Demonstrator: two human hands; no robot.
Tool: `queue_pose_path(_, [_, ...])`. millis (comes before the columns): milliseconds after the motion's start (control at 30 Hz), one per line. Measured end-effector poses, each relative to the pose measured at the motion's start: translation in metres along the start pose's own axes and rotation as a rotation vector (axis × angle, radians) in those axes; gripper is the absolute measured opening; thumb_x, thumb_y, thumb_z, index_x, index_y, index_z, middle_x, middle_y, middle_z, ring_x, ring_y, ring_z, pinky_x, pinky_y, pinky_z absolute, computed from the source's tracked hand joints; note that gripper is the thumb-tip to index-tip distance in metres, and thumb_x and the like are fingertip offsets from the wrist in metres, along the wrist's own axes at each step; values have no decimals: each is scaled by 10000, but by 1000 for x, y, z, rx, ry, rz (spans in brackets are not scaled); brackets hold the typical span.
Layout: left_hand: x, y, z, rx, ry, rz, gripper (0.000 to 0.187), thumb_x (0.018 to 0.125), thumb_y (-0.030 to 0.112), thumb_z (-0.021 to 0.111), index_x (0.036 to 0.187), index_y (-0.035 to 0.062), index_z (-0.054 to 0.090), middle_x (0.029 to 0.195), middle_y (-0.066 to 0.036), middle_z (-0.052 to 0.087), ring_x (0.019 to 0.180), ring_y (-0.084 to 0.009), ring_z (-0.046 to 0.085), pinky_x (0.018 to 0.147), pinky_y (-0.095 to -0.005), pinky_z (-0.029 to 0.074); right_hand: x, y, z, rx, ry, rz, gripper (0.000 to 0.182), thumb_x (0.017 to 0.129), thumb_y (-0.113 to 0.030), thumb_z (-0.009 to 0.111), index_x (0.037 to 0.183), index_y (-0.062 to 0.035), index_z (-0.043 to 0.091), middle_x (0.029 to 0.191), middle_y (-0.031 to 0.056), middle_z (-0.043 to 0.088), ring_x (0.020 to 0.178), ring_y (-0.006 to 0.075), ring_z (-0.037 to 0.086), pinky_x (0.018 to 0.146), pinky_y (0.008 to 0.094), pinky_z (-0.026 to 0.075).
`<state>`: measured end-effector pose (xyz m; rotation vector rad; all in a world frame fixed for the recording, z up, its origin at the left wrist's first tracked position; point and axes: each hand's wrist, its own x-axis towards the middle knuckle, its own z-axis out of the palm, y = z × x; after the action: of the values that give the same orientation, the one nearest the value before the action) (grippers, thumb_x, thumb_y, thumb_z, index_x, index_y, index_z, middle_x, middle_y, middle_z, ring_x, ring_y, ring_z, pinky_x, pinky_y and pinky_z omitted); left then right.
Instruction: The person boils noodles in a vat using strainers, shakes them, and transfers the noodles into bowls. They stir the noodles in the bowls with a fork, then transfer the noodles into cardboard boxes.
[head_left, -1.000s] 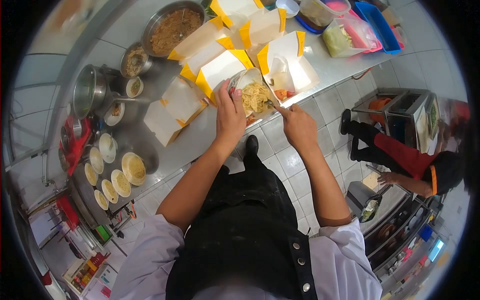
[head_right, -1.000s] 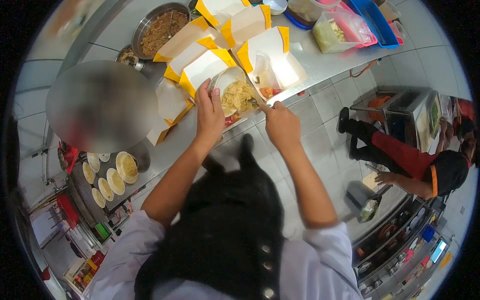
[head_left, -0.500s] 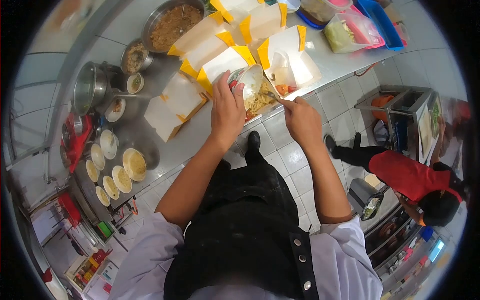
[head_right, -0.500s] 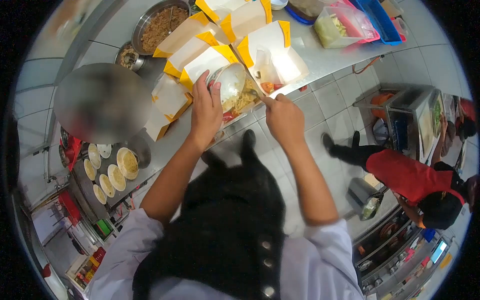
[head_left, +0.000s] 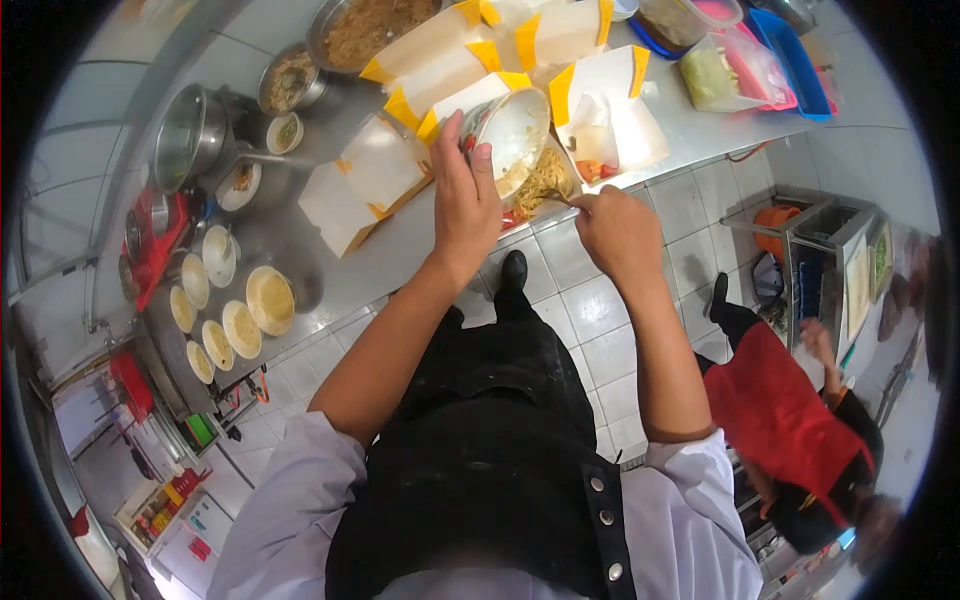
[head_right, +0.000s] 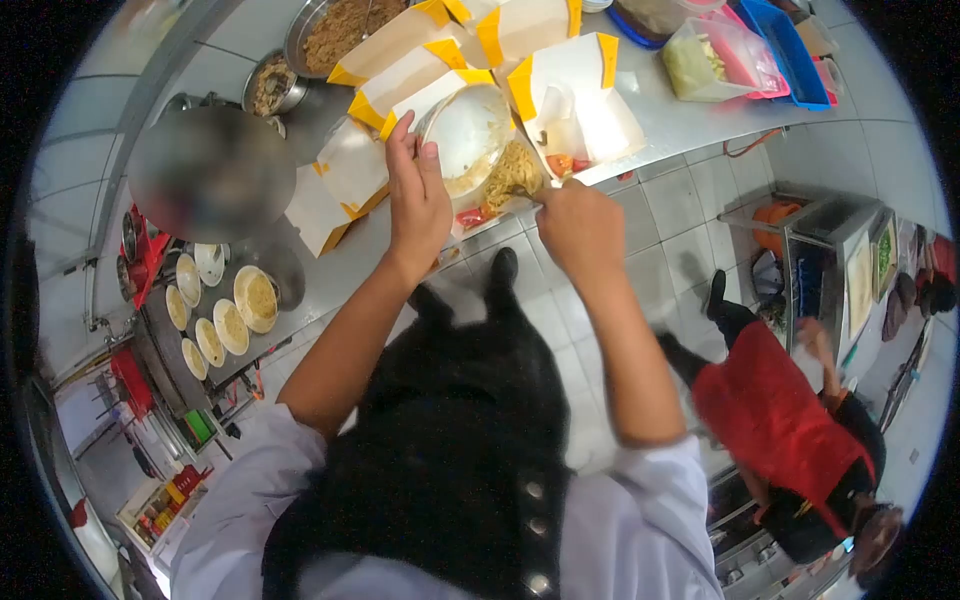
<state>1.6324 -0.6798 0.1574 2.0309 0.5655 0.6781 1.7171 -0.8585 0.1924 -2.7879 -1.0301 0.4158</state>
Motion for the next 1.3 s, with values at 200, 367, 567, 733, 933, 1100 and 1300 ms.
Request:
queue_pose_path(200, [-2,14,-10,-143,13,-181,426,1067,224,379,1424,1,316,1287,-209,462,1172,-299,497,1035,-385,393,37,-2,20,4,42,43,193,870,-193,599,969,-164,762,885,153,701,809,323,698,709,444,559])
queue_pose_path(367, [0,24,-24,-289,108,-278,438,1087,313,294,1428,39,316,1302,-170,489,1207,-227,492,1046,-337,379,19,1,-7,105,56,-8,211,894,-208,584,1000,-164,761,883,163,709,812,328,699,711,450,561])
queue_pose_path(567, [-6,23,-48,-618,161,-538,527,1076,448,262,1417,51,320,1339,-168,487,1213,-243,524,1000,-358,447,34,6,24,24,-76,58,220,880,-226,601,1022,-178,762,903,170,714,843,341,692,749,457,555])
queue_pose_path(733, [-30,0,-103,-879,409,-672,568,1057,503,291,1436,82,335,1355,-138,505,1156,-242,585,915,-394,516,34,20,19,113,89,-17,241,921,-225,571,1085,-160,735,990,165,702,910,366,668,791,465,523])
queue_pose_path(933, [-57,-81,-227,-699,624,-835,540,1036,554,274,1413,168,297,1385,-118,469,1214,-289,564,837,-498,584,9,11,4,308,222,-17,276,922,-47,576,1168,-60,699,1079,202,701,972,319,693,843,390,525])
queue_pose_path(1100, [-36,-159,-302,-568,640,-940,498,1042,520,286,1392,167,305,1400,-126,443,1196,-320,570,809,-521,593,1,1,16,648,264,32,292,1001,-177,555,1215,-13,668,750,-17,534,667,53,444,595,219,373])
queue_pose_path(1300, [-7,-234,-306,-701,612,-1081,433,1046,480,313,1362,184,310,1415,-115,417,1241,-344,515,819,-569,585,4,-62,24,829,134,-95,282,1020,-193,529,1165,21,643,812,-39,537,692,46,450,603,203,354])
